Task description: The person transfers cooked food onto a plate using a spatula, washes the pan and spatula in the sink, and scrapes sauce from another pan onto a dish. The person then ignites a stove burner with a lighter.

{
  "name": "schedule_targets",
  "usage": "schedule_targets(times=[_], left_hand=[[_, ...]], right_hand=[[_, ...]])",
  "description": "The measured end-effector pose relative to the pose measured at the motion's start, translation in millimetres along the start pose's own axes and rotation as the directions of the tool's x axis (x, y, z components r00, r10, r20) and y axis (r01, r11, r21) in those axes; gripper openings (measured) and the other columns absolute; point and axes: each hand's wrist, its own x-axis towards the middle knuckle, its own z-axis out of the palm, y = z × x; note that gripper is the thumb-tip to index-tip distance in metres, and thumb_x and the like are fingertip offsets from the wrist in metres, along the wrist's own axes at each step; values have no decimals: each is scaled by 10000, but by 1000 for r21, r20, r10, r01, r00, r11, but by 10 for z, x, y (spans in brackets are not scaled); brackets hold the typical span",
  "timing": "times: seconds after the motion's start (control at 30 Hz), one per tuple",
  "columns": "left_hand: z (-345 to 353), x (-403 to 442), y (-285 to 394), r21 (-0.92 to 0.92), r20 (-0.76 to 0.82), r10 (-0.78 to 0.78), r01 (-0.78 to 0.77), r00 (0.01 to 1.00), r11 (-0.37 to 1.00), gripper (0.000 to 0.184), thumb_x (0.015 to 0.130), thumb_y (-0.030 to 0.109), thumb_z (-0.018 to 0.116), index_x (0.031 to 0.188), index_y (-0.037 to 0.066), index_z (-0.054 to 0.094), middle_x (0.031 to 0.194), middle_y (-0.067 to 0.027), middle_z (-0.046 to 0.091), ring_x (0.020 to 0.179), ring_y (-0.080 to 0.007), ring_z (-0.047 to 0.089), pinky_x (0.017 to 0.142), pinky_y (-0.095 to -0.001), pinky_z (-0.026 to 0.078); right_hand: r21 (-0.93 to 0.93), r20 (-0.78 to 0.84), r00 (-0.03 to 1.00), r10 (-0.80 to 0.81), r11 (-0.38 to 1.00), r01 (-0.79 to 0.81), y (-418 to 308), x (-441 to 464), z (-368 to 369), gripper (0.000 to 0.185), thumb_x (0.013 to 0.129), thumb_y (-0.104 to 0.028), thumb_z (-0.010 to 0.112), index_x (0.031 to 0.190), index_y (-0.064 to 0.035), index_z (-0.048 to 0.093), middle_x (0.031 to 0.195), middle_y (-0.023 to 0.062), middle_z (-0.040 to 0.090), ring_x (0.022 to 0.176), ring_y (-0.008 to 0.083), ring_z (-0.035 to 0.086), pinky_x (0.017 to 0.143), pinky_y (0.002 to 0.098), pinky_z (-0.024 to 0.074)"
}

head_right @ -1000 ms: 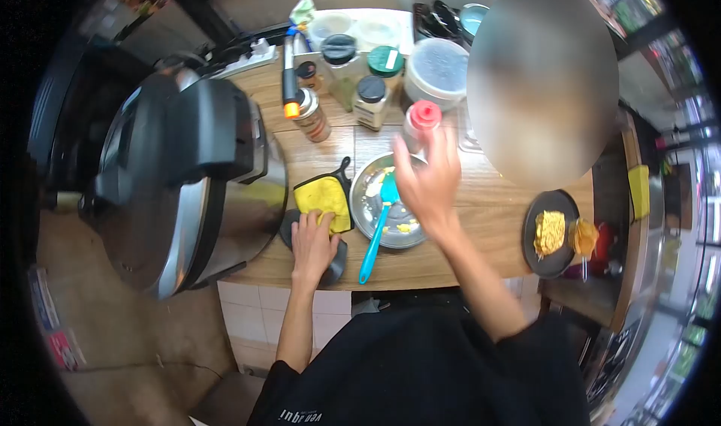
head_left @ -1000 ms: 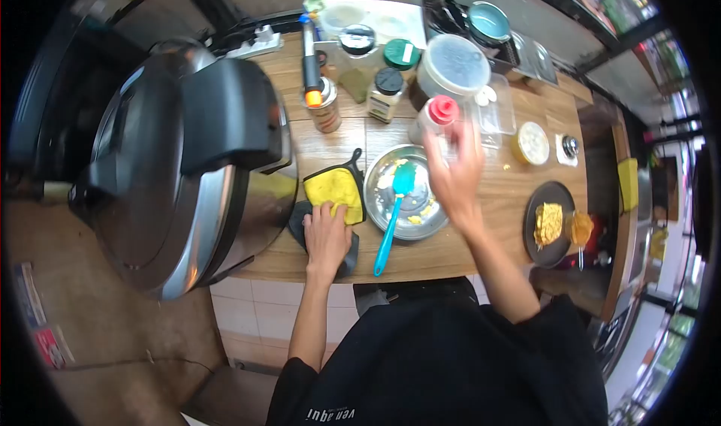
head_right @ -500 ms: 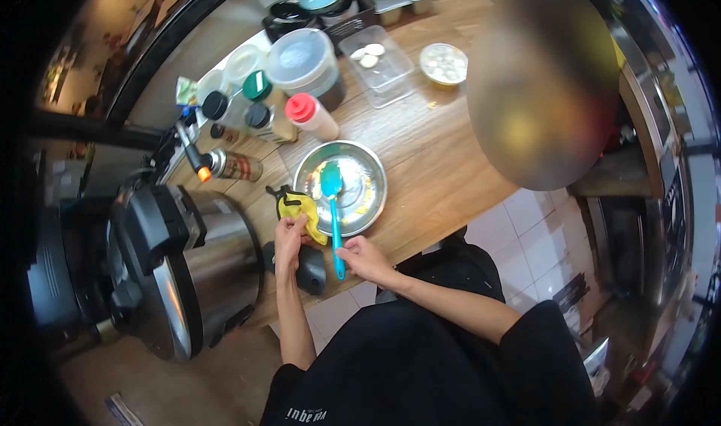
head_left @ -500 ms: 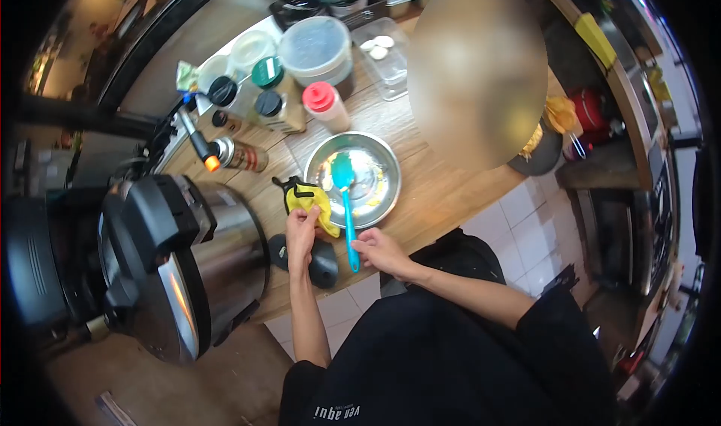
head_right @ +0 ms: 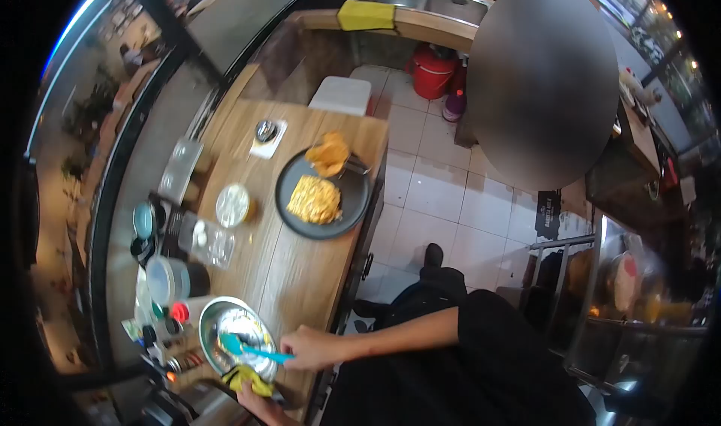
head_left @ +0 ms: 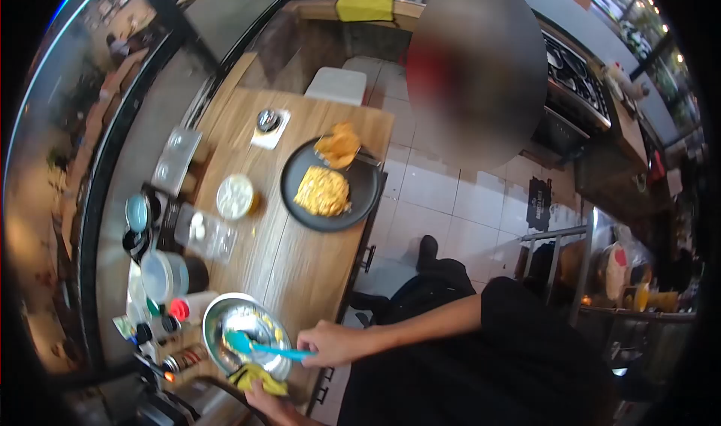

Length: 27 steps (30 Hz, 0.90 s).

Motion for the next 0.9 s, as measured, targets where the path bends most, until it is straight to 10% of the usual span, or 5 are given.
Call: schedule_targets(times=[0.07,0.13,0.37,0.6,0.9], left_hand=[[-249,-96,29,620,281,224,-354,933,700,487,815,259,646,1283,146,574,1381,-179,447,1240,-288,445,1016,-405,365],[452,-439,439,649,325,612,-641,721,410,420,824,244,629,1211,82,612,933,-145,644,793,-327,598,665,-401,494],[3579,-1288,1454,-125,234,320,-298,918,946,353,776,135,599,1098,-5,556,1023,-118,587,879,-250,606,770,-342,510],[6982,-1724,651,-54,723,90,-75,685,996,403,779,107,641,1136,44,464,987,-104,582,850,-222,624,709,-334,534],[11167,-1743,2,168,953,-61,-351,298,921,179,824,113,555,931,-24,599,805,-98,635,654,-200,657,489,-332,546]], right_hand=[[120,87,993,-79,990,69,-403,-382,-504,307,811,-164,676,1041,3,561,666,134,641,596,244,656,556,345,506],[186,101,985,-142,975,121,-709,-760,-1055,333,819,-135,678,1081,-3,521,661,123,630,598,240,648,541,345,488],[17,-295,820,-490,855,518,-1082,-2025,-3100,284,834,-129,665,997,-31,454,608,120,527,516,271,537,492,374,385],[110,-816,568,-108,936,335,-510,-2632,-5100,305,791,-170,710,983,-33,518,680,79,594,532,165,569,496,321,464],[224,-929,337,154,959,177,383,-2138,-8390,267,824,-179,636,1038,-23,603,640,46,578,487,114,575,475,277,470]])
